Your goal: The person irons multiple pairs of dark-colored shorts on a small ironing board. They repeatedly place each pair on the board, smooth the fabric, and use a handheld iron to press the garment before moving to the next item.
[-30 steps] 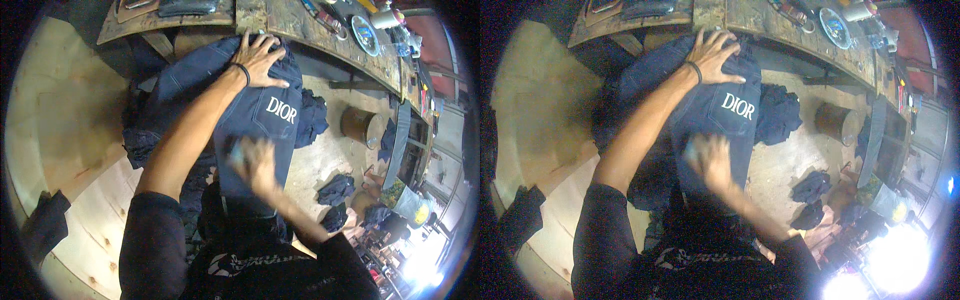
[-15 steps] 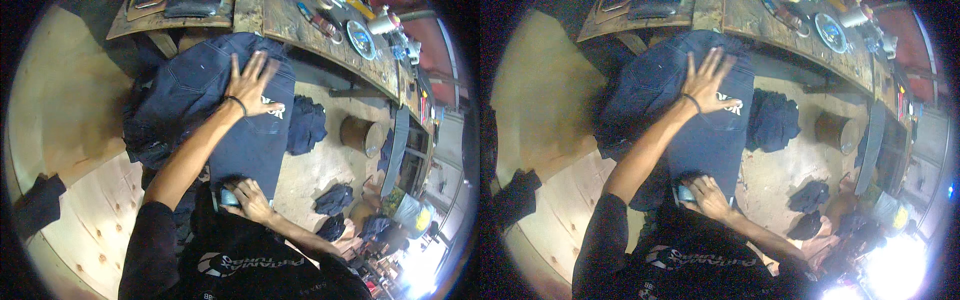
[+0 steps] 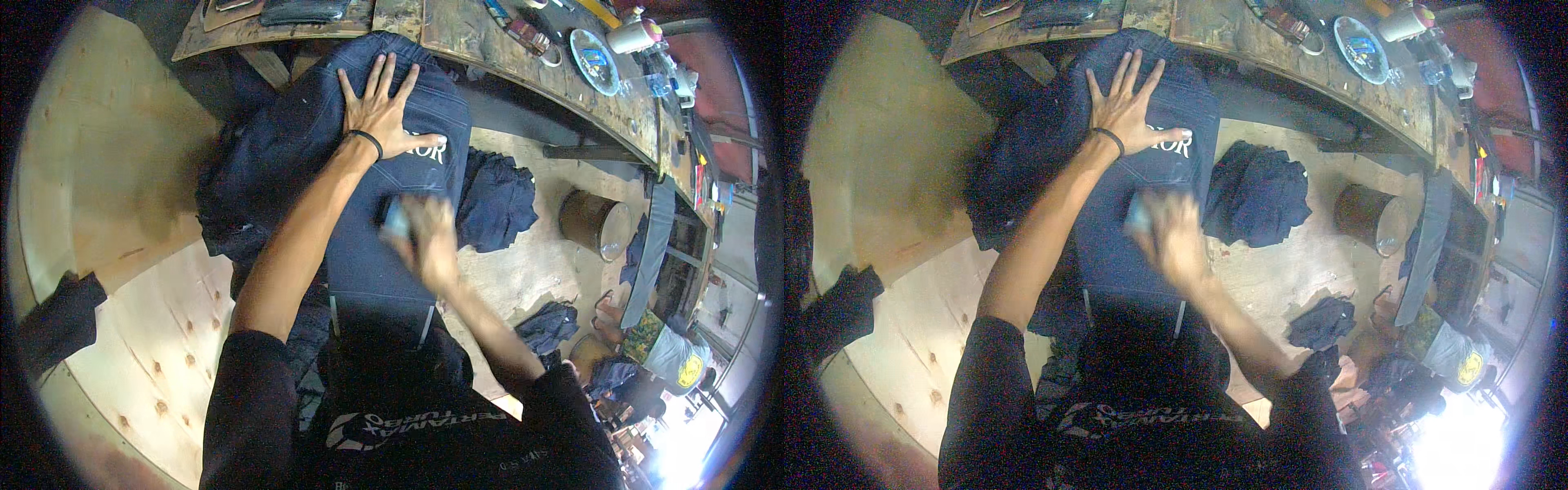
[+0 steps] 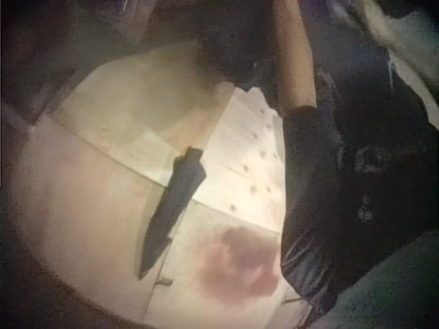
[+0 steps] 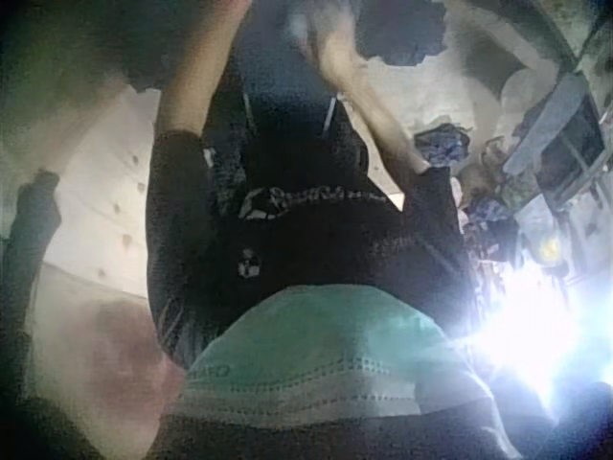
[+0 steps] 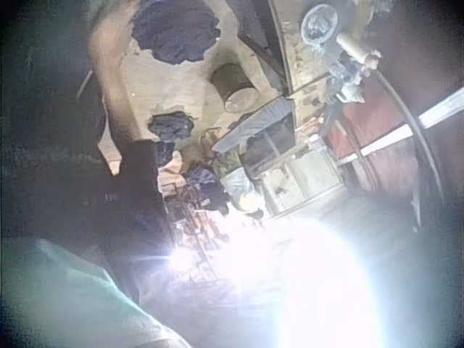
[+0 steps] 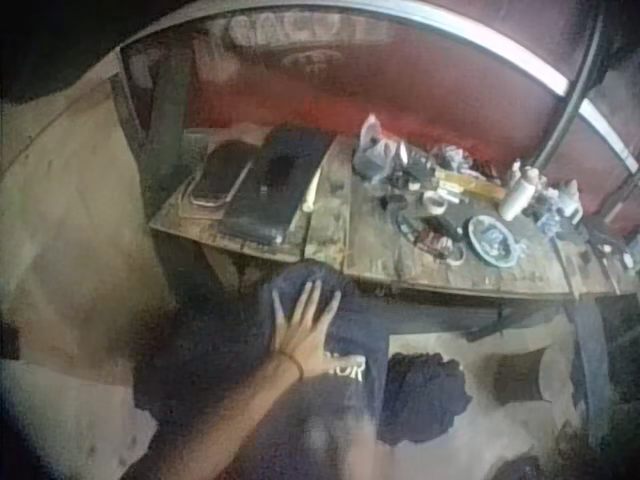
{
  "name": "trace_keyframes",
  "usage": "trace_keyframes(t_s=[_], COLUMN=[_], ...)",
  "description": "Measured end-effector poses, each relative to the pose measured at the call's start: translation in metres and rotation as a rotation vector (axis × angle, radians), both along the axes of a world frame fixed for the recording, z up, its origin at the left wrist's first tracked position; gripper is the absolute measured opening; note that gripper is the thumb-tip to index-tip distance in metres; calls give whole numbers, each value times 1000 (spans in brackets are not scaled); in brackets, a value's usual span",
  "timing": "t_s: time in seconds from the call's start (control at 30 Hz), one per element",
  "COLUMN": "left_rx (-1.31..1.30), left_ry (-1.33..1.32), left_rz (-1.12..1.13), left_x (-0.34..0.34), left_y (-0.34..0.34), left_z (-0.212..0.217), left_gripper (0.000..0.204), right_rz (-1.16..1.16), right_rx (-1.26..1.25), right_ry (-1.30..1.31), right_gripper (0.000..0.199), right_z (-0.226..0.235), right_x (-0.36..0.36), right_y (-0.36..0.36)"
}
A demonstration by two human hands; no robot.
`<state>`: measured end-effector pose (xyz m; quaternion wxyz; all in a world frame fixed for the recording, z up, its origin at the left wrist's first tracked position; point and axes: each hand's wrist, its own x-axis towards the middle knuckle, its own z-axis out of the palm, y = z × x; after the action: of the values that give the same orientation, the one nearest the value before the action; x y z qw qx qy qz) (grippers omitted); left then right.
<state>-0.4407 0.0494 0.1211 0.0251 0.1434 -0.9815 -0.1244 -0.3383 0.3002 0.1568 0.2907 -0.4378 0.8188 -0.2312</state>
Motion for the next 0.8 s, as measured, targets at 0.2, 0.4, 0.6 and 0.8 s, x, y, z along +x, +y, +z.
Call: trace_keyframes(t_s=[0.2,0.4,0.6,0.8], left_rx=[-15,94,255,732], left_ry=[83,90,605,507], left_rz=[-12,-33,279,335], left_x=[1,-2,61,221], left_y=[-3,-10,-27,56], left_z=[-12,3,4,-77], left_gripper=[138,129,73,70], right_rz=[-285,-203,-785,-703], right_rx=[-298,-72,-523,-561], right_ry=[127,-104,361,193], right_gripper=[59,54,64,93], right_z=[5,29,-16,-63], right_x=[-37,11,-107,-25], right_y=[-14,3,-58,-17])
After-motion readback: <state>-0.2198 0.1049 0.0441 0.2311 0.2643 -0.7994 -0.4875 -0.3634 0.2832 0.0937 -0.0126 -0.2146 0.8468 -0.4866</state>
